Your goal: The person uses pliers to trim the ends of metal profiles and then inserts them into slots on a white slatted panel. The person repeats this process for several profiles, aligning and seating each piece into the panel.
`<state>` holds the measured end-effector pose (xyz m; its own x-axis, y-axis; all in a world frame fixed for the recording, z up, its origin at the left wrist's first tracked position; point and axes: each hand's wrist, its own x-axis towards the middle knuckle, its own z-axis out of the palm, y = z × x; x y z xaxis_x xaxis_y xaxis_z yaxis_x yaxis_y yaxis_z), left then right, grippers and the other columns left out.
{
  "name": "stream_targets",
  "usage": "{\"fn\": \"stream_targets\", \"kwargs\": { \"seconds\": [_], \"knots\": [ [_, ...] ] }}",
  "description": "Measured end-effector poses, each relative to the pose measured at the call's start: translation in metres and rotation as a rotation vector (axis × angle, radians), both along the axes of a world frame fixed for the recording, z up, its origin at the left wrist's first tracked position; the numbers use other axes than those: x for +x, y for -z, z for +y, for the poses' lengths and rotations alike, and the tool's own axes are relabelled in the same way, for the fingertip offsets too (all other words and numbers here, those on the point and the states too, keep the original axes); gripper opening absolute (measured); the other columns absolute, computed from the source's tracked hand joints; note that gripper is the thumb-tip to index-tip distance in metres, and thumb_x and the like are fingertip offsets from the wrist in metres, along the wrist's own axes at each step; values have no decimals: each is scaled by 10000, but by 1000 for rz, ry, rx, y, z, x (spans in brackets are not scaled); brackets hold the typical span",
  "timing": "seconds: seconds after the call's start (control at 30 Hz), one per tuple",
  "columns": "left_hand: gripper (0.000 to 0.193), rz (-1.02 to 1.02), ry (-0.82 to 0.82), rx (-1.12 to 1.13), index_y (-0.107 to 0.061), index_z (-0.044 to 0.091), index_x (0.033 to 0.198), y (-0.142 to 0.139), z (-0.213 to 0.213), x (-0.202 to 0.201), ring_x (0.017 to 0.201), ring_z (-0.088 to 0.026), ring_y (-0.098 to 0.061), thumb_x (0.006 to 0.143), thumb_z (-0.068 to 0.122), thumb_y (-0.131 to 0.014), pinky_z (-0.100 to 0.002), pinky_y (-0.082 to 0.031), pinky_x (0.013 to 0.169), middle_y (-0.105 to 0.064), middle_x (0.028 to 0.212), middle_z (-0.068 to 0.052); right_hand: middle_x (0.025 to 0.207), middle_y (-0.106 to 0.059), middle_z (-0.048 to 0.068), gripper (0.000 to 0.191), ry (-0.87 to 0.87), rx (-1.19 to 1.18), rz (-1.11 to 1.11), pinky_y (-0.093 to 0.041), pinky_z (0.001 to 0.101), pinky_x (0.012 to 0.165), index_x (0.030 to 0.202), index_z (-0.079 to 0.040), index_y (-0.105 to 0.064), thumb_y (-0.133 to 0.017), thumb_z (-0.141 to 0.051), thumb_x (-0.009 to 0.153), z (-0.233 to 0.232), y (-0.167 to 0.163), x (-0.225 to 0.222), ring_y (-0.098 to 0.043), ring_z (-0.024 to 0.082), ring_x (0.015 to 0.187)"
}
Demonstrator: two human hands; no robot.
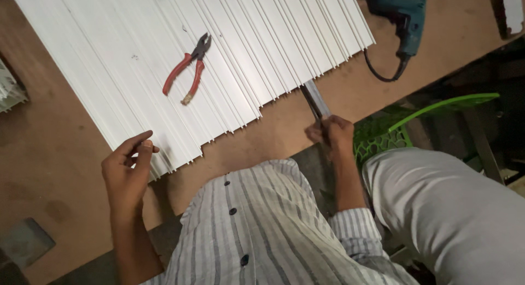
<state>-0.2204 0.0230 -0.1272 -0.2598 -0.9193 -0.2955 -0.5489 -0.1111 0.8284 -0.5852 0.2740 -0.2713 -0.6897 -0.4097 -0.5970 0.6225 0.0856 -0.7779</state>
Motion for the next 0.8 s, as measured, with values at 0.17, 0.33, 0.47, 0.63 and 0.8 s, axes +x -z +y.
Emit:
{"fn": "stream_targets", "kwargs": {
  "seconds": [0.17,0.33,0.47,0.63,0.8],
  "knots": [
    [244,17,-11,-47,-749,25,1213,6,2,9,806,-45,-636,1020,135,-648,-232,-487,704,-739,903,-37,839,-681,258,233,-44,133,235,-554,330,551,990,244,-636,-605,14,963,12,6,-6,-679,274,647],
    [241,26,-57,35,-756,35,1218,16,4,13,732,-70,-557,1014,130,-670,-247,-431,631,-728,897,-42,908,-732,233,269,81,278,296,-597,313,619,1106,208,-642,-641,75,872,9,9,-21,-732,265,727],
    [236,89,-29,-3,-746,26,1213,17,4,14,774,-56,-599,1009,121,-673,-224,-446,645,-723,905,-36,893,-724,254,283,141,109,166,-624,341,649,1125,218,-602,-592,100,868,-6,13,-19,-745,294,720],
    [236,52,-71,-4,-747,18,1214,15,2,19,775,-64,-610,1015,111,-658,-229,-449,658,-727,901,-41,866,-644,252,235,39,-403,-46,-567,364,583,1050,268,-589,-661,52,990,-22,18,-16,-580,246,591],
    [234,50,-78,15,-744,6,1213,16,4,20,797,-73,-629,1017,103,-660,-233,-465,680,-724,905,-45,1013,-725,235,285,233,-147,-152,-624,354,699,1150,143,-656,-648,4,902,-55,17,-32,-693,259,795]
  ]
}}
